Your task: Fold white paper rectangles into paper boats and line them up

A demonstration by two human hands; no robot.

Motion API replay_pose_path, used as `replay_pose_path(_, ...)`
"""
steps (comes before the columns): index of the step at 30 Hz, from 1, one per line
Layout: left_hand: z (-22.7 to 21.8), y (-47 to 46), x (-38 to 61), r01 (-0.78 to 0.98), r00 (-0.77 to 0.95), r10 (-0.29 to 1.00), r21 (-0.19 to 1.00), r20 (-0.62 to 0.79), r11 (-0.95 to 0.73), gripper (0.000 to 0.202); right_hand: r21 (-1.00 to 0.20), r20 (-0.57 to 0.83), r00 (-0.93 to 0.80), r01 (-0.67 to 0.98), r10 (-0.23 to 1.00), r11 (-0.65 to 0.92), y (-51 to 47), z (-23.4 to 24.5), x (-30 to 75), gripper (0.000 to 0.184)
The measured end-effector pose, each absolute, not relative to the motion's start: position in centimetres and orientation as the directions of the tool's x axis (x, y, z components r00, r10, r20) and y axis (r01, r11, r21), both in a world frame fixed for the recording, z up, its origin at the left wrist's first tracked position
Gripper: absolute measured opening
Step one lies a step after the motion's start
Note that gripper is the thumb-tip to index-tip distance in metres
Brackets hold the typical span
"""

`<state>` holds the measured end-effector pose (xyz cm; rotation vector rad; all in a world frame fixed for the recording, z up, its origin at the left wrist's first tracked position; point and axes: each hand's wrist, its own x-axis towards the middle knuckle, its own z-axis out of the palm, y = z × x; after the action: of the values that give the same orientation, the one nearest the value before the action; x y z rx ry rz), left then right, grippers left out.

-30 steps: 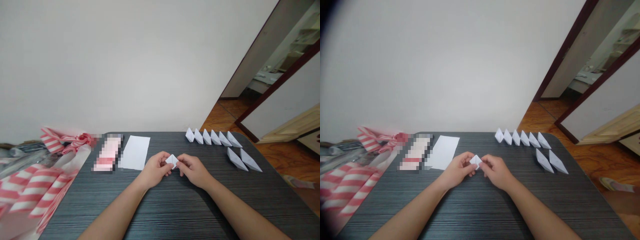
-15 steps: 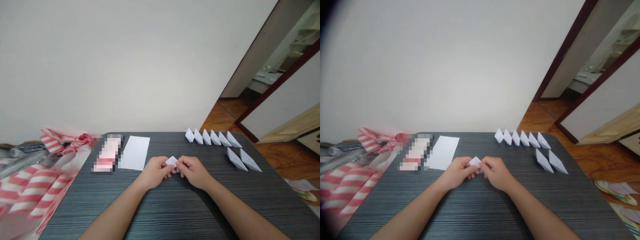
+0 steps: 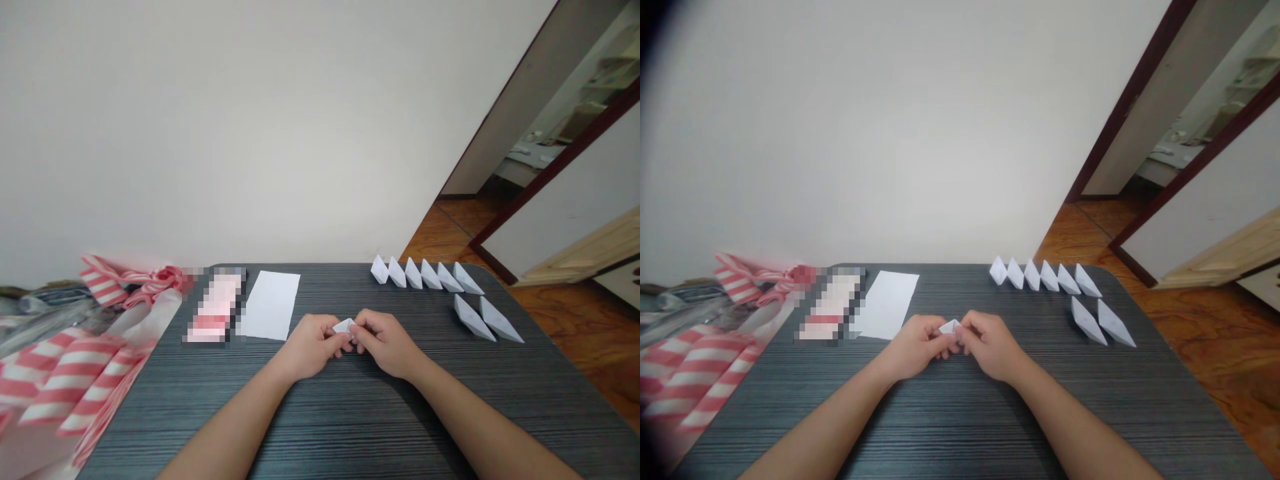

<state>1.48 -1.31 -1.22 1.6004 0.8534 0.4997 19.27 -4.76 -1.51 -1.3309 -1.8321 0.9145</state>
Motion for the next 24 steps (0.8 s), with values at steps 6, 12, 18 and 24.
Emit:
replay_pose_path(6,-1.09,-1.4,1.46,0.254,0.647,0.751,0.966,-0.132,-0.048,0.023,-0.835,0.173,-0.242,0.478,0.955,0.272,-4.63,-1.61,19.39,0.016)
replay_pose_path(12,-1.15,-1.55,1.38,0.276,0.652,0.748,0.957,-0.12,-0.086,0.024,-0.818,0.234,-0.233,0.477,0.944,0.321,-4.45,-1.37,19.21,0.02)
replay_pose_path(18,-1.12,-1.55,1.37,0.286,0.655,0.746,0.953,-0.117,-0.102,0.027,-0.848,0.208,-0.216,0.447,0.954,0.286,-4.46,-1.57,19.08,0.011)
replay_pose_path(24,-1.3,-1.54,1.36,0.323,0.666,0.737,0.935,-0.117,-0.144,0.025,-0.823,0.241,-0.223,0.468,0.945,0.321,-4.58,-1.28,19.09,0.013)
